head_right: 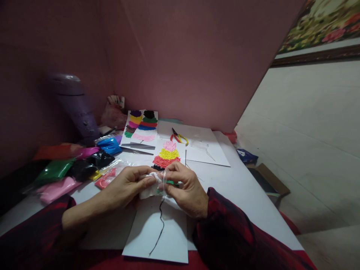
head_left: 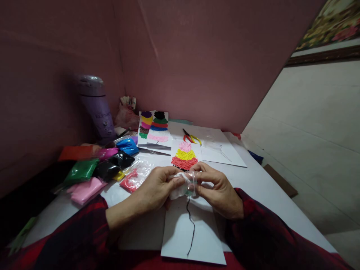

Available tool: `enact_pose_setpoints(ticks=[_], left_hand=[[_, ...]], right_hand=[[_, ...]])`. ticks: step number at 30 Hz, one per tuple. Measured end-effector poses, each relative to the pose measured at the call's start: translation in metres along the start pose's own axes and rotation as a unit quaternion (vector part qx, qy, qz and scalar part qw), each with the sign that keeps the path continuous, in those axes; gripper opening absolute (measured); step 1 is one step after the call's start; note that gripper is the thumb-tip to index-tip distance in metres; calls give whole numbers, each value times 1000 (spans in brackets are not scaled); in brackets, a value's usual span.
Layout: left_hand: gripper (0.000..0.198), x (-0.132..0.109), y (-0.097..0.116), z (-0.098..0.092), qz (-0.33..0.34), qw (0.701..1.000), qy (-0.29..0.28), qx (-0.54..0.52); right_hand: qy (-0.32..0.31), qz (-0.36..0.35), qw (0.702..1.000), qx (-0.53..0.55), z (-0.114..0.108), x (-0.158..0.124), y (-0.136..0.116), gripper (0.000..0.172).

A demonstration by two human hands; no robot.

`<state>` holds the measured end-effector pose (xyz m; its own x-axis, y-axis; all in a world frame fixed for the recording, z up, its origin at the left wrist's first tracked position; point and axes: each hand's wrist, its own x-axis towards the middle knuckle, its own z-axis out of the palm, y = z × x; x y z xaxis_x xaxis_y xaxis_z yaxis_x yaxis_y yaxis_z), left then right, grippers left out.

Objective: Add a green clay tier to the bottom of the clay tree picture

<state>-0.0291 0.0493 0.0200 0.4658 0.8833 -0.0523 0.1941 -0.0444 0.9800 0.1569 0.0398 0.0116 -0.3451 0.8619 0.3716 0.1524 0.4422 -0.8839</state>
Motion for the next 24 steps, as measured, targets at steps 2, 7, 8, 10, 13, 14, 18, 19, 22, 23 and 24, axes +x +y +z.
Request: enact_pose_setpoints(ticks=[2, 7, 8, 10, 13, 14, 18, 19, 22, 23, 24], left_hand=[[28, 0, -1, 0, 0, 1000, -13, 2], [29, 0, -2, 0, -6, 999, -42, -10], [29, -1, -2, 0, -7, 999, -43, -6], [29, -1, -1, 0, -6, 999, -46, 6], [27, -1, 1, -1, 14, 997, -55, 49], [27, -1, 1, -1, 24, 996, -57, 66], [23, -1, 4, -2, 55, 991, -58, 107], [23, -1, 4, -2, 55, 991, -61, 101], [28, -2, 4, -2, 21, 996, -77, 44], [31, -3, 3, -2, 5, 996, -83, 19], [34, -3, 2, -2, -10, 996, -90, -6]], right_hand=[[-5, -12, 1000, -7, -1, 1, 0, 17], [-4, -37, 999, -4, -4, 2, 2, 16], [-3, -45, 999, -13, -4, 2, 2, 16], [-1, -62, 997, -41, -4, 2, 1, 16], [8, -83, 994, -72, -2, 0, 0, 16], [11, -83, 994, -71, -1, 0, 0, 16], [19, -38, 999, -14, 0, 0, 6, 14], [18, -27, 999, 9, 0, 1, 7, 13], [13, -16, 997, 69, -2, 2, 9, 13], [9, -16, 996, 82, -3, 3, 9, 13], [2, -16, 996, 88, -4, 3, 9, 12]])
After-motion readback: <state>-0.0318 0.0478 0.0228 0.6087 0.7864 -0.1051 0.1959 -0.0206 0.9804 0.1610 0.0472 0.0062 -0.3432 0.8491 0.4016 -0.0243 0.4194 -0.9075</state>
